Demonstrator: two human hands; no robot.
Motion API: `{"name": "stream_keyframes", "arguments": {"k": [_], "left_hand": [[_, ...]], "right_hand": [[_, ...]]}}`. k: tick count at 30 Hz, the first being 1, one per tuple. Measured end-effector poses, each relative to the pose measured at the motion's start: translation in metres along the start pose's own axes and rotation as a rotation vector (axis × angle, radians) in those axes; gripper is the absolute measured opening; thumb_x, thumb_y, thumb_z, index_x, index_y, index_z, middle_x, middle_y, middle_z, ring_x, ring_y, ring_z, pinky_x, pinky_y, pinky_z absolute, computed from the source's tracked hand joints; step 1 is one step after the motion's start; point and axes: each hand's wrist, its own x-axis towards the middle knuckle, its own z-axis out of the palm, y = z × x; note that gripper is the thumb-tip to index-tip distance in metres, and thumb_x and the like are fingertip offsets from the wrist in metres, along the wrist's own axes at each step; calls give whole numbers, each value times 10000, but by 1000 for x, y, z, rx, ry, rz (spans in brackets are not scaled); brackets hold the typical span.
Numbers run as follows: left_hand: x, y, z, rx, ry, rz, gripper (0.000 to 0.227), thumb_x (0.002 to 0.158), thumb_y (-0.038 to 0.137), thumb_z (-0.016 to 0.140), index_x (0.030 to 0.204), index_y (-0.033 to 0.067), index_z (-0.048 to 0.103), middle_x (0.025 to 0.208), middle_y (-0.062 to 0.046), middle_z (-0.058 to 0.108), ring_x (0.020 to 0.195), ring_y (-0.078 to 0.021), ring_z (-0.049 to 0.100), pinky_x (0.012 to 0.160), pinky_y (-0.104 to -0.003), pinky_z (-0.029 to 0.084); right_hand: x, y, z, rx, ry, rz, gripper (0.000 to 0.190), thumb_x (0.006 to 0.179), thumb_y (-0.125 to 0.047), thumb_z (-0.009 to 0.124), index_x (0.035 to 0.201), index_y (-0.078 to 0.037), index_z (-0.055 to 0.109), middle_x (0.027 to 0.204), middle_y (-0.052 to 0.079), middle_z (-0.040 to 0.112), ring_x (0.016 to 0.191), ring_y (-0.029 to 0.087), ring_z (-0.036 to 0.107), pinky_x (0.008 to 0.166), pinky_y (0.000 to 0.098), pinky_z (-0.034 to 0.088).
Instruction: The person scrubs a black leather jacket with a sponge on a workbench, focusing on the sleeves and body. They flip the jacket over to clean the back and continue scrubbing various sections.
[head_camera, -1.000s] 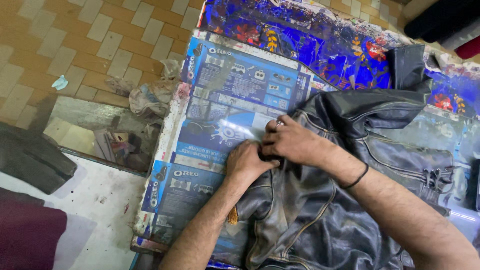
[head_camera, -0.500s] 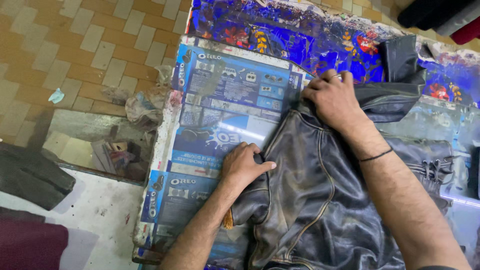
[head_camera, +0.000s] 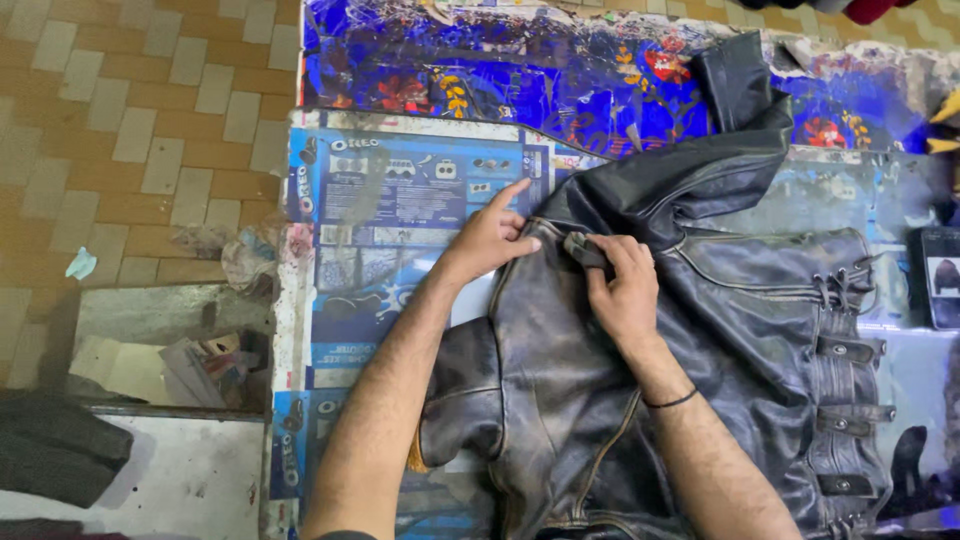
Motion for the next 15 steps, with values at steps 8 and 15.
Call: {"name": "stream_keyframes", "arguments": {"k": [8,15], "left_hand": [[-9,-12,-5,-110,-37,104,982,879,-13,739,1661,169,174,1059,-115,729,946,-138,687,887,-305,589],[-12,-2,-5,-159,-31,21,997,885,15,738,1659,172,129,1080,-126,734,960,-149,705,888,-318,588]], "right_hand": [[16,-7,30,-156,-46,-102,388,788,-6,668,1163,-94,719,1098,62,667,1002,312,579,843,447,449],[-11,17,0,-515,-6,32,350,780,-61,688,1093,-205,752,1100,-29,673,1013,264,571,800,448,408]]}}
